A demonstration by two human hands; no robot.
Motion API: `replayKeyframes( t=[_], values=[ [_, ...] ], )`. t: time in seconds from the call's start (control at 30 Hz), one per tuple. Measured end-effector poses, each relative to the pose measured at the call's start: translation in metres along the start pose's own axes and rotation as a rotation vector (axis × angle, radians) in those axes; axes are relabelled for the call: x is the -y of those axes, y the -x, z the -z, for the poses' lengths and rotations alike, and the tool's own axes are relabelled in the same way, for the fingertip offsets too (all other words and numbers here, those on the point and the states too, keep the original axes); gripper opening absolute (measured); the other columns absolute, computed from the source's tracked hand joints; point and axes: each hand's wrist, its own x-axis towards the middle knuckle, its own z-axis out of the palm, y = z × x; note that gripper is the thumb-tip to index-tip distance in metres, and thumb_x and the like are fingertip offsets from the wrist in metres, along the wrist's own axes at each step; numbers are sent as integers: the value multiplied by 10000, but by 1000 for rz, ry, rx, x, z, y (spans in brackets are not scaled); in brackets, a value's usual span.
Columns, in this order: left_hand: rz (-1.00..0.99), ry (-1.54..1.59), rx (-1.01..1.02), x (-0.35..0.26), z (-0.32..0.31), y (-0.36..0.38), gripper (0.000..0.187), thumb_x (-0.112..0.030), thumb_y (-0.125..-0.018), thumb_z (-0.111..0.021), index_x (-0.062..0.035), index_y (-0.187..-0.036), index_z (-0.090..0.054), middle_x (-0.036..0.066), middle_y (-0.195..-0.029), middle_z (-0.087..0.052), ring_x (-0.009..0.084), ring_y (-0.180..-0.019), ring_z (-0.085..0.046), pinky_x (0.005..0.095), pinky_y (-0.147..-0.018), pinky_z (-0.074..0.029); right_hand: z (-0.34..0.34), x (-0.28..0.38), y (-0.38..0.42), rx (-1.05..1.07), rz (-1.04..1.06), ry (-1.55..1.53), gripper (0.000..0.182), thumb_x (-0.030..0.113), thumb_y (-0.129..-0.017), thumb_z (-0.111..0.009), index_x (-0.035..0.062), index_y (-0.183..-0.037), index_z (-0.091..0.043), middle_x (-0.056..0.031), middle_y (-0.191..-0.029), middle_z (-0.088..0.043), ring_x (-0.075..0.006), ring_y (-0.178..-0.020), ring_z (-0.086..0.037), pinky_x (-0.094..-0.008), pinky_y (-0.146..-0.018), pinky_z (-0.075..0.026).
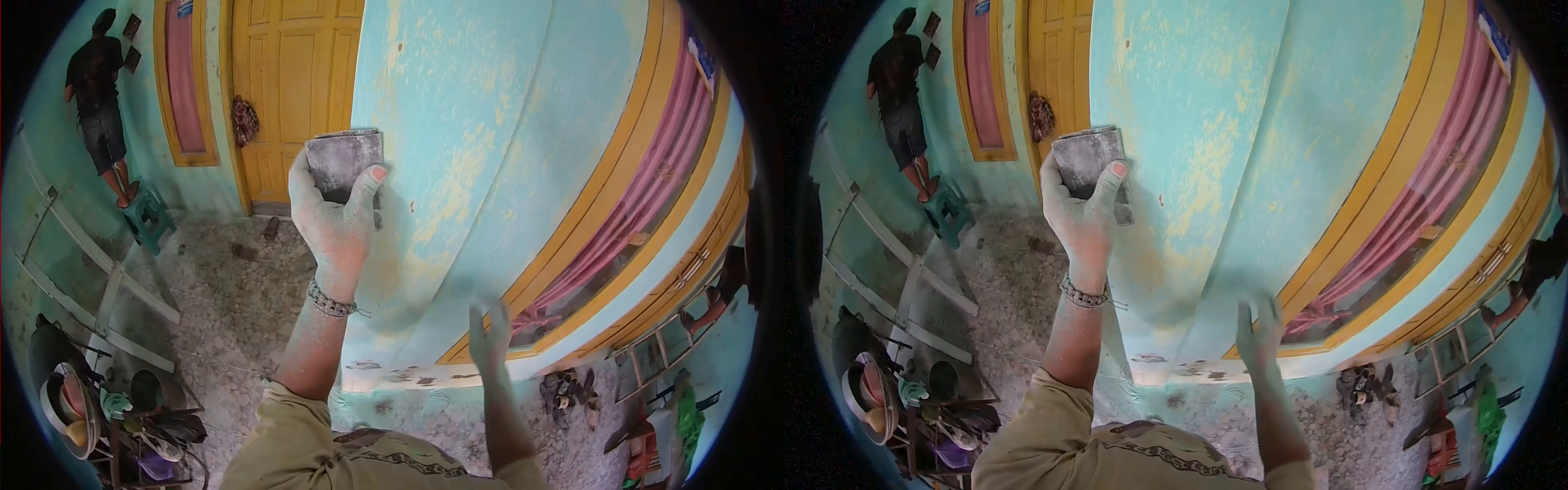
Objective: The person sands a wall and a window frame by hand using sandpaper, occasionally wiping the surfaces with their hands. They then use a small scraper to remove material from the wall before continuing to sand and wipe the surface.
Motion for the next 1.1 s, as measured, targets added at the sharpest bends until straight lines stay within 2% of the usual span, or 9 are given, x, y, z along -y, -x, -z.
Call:
replayKeyframes(
  t=[0.13, 0.2, 0.27, 0.4, 0.53, 0.63, 0.7, 0.87, 1.1],
  values=[
    [-176, -133, 14, 11, -7, -16, 624, -341, -796, -794, 23, -1184, -468, 159, -996, -610, 240, -852, -627, 372, -757, -508, 6, 100, -160, -447, 617, 119, 355, 103, -854, -647, 12, -1196, -618, -270, -1325, -478, -458, -1211, -463, -499, -992, -400],
    [-275, -160, 6, 2, -17, -32, 577, -375, -823, -757, 20, -1138, -480, 162, -948, -624, 270, -809, -639, 385, -725, -512, -2, 125, -210, -562, 659, 163, 387, 208, -907, -594, 26, -1249, -593, -286, -1359, -444, -467, -1235, -442, -512, -1010, -386],
    [-357, -207, 7, -18, -29, -57, 552, -420, -846, -717, 19, -1092, -489, 175, -886, -634, 317, -761, -648, 402, -686, -513, -20, 127, -240, -628, 676, 170, 408, 261, -943, -539, 37, -1281, -577, -292, -1379, -428, -467, -1242, -440, -518, -1016, -379],
    [-248, -373, 42, -31, -31, -81, 533, -471, -844, -699, -1, -980, -487, 211, -758, -624, 410, -694, -619, 457, -634, -496, -31, 121, -242, -667, 661, 201, 435, 316, -986, -461, 53, -1319, -561, -298, -1416, -399, -460, -1247, -445, -526, -1021, -372],
    [-195, -161, -18, 10, -8, -10, 497, -429, -861, -723, 18, -900, -507, 107, -713, -588, 165, -641, -545, 335, -601, -481, -32, 116, -237, -657, 659, 232, 439, 315, -993, -451, 58, -1334, -553, -287, -1437, -387, -449, -1224, -463, -518, -1010, -382],
    [-129, -262, 24, 14, 0, 0, 508, -425, -855, -732, 26, -909, -505, 98, -723, -594, 158, -648, -537, 328, -604, -481, -32, 114, -235, -661, 664, 238, 445, 320, -991, -453, 55, -1335, -552, -284, -1443, -383, -447, -1213, -468, -518, -1006, -382],
    [-258, -122, -25, 3, -19, -35, 528, -459, -842, -735, 17, -866, -508, 92, -705, -580, 163, -627, -522, 322, -573, -464, -32, 115, -236, -658, 660, 239, 446, 320, -990, -457, 56, -1337, -552, -281, -1445, -383, -445, -1210, -469, -520, -1006, -381],
    [-359, -401, -36, -42, -44, -113, 572, -525, -817, -735, -10, -762, -493, 82, -647, -550, 175, -581, -499, 333, -515, -428, -34, 115, -233, -642, 632, 219, 448, 310, -989, -455, 44, -1338, -548, -288, -1446, -376, -447, -1230, -454, -524, -1017, -372],
    [-214, -202, -132, 13, -1, -20, 506, -440, -831, -758, -10, -782, -497, 78, -660, -563, 109, -612, -483, 290, -543, -443, -39, 104, -208, -586, 643, 199, 437, 274, -989, -448, 11, -1325, -547, -315, -1435, -374, -443, -1275, -426, -532, -1036, -359]
  ],
)
